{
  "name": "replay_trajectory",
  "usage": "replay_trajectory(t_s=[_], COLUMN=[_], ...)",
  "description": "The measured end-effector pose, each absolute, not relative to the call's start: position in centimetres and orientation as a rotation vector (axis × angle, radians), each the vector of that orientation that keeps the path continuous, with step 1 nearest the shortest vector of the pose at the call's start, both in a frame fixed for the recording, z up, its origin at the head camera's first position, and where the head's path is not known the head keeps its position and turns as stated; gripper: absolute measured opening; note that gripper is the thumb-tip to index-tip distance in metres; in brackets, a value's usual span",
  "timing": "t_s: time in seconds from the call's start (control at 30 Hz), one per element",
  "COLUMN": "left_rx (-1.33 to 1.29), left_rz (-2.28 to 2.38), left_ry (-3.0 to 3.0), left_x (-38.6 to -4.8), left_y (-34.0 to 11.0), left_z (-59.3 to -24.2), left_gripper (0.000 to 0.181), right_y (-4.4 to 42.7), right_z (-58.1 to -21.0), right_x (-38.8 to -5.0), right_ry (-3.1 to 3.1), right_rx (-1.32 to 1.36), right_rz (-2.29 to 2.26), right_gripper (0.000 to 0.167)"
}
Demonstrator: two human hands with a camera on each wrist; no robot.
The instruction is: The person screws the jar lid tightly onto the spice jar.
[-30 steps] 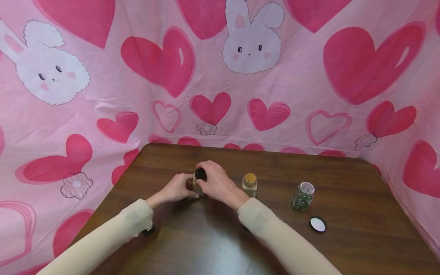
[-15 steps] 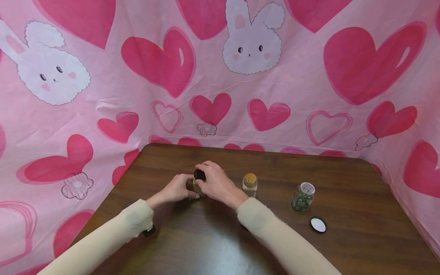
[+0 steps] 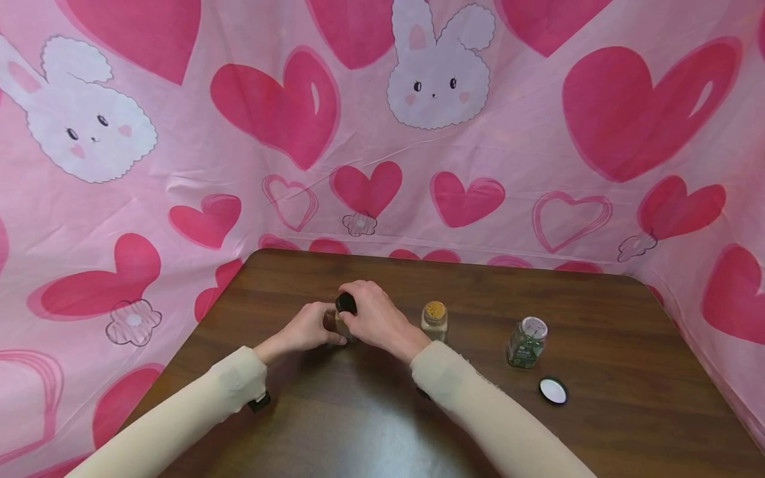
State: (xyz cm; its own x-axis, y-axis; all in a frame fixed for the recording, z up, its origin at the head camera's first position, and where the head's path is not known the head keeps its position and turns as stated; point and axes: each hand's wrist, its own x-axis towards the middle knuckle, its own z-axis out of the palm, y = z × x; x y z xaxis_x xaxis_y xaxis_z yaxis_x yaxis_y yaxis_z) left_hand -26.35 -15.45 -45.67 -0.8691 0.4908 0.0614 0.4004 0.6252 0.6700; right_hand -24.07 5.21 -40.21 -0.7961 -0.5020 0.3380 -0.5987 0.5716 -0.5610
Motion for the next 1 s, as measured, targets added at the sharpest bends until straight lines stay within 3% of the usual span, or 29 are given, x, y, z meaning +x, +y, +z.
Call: replay_trajectory(t_s=[0.77,1.0], left_rx=[0.850,0.759], left_rz=[1.116,1.084], left_ry=[2.681,2.693], left_x=[-26.64,-26.38], left_y=[-15.96,-15.56], left_z=[-45.99,-45.63], left_gripper=[0.049,0.049], right_y=[5.07,5.06], right_z=[-40.09,-40.10], right_x=[-24.39,-24.44], right_ry=[-2.631,-2.644], right_rx=[1.010,1.022], right_rz=[0.943,0.935], right_gripper=[0.040,0.040])
